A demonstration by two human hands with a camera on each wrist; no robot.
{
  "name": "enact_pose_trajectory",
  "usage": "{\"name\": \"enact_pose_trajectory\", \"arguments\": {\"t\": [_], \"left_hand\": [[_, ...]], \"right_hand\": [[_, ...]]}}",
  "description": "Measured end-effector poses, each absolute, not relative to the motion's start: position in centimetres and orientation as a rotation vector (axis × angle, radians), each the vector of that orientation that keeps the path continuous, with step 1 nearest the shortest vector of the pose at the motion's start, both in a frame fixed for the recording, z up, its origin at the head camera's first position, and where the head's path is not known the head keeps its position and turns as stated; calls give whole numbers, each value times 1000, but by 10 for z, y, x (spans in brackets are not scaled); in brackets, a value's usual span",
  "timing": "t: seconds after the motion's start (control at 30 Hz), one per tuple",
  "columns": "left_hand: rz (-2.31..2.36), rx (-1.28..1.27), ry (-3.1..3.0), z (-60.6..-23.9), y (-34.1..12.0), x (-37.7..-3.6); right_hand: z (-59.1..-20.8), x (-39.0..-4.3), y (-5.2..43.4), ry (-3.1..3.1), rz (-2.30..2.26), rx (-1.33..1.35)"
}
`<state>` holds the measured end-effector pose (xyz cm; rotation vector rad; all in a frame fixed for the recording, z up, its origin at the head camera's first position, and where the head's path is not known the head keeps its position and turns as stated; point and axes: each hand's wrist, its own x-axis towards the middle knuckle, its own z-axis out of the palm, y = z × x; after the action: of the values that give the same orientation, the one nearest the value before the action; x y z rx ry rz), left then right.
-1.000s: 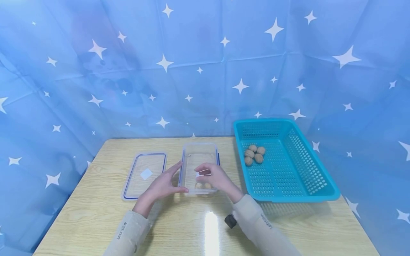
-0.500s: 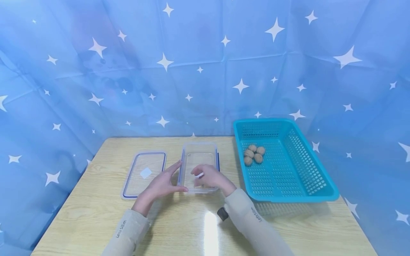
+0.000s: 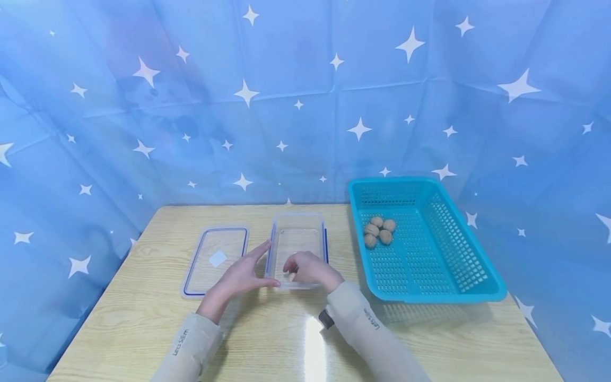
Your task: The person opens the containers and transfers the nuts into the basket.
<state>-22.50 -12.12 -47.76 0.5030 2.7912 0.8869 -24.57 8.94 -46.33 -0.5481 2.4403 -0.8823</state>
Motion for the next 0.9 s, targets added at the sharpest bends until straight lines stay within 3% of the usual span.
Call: {"name": "enact_pose_trajectory", "arguments": {"t": [0.5, 0.9], "left_hand": [[890, 501, 2781, -477, -121, -225], [891, 477, 2778, -476, -120, -225]], "right_hand": [[-478, -251, 91, 2476, -1021, -674], [-477, -245, 91, 2490, -1289, -594]]}}
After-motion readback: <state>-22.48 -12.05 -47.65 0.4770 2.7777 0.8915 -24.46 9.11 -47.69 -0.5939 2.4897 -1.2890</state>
